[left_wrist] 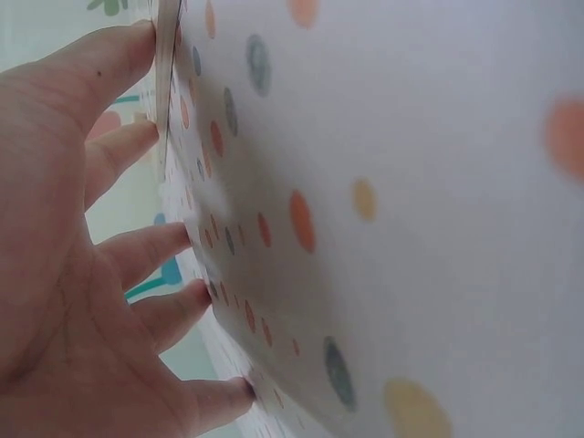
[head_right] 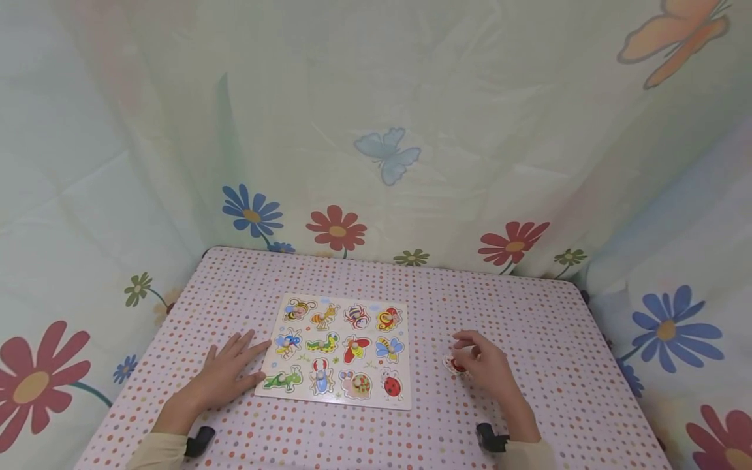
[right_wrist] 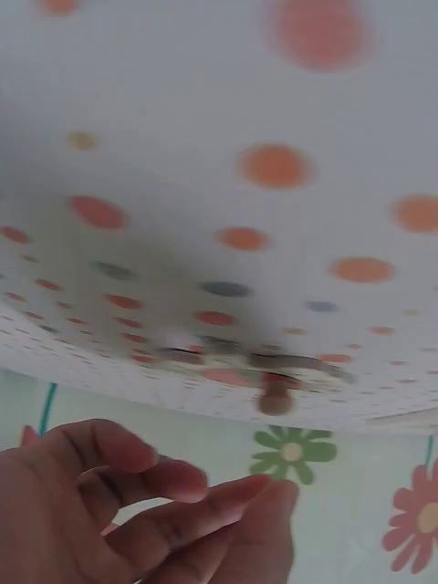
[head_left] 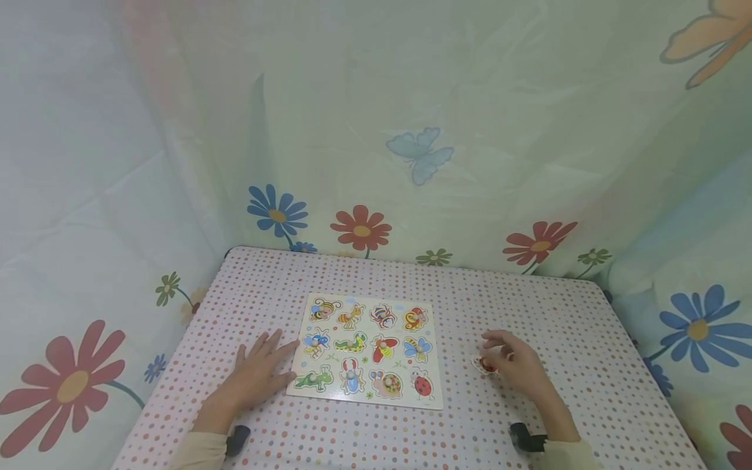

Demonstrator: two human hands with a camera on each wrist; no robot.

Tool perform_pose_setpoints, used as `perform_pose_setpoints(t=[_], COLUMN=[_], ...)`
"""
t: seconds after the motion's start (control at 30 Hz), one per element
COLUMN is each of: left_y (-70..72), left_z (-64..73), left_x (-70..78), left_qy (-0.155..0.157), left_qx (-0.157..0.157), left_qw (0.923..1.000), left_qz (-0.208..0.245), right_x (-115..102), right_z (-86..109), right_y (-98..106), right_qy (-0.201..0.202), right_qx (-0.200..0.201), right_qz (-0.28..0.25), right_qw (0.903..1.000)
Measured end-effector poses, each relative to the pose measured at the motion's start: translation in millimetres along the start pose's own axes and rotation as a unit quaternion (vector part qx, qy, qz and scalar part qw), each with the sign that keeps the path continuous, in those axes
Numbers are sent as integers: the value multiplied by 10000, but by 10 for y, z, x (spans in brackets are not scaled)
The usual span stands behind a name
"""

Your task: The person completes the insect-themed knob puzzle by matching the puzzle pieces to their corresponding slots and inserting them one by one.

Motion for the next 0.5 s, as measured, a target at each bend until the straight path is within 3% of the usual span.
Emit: perform_pose_setpoints(t=[0.27, 0.5], left_y=[-8, -12], left_z=[3, -2], left_x=[-13, -9], left_qy=[26, 8], left_qx=[7, 36], left_qw=[10000, 10000], left_qz=[66, 34], right_x=[213, 251], right_z=[21, 1], right_y=[-56, -135], right_qy=[25, 96], right_qx=[-827, -952], right_qz=[-781, -944], right_qw=[9935, 9909])
Point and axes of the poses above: each hand's wrist, its own z-axis away from the middle knuckle, its own y-axis out of the back of the hand, x = y × z, the point moved 9 cm from there along -z, towards the middle knuckle, and after that the axes turned 10 degrees about y, right-handed, at the moved point
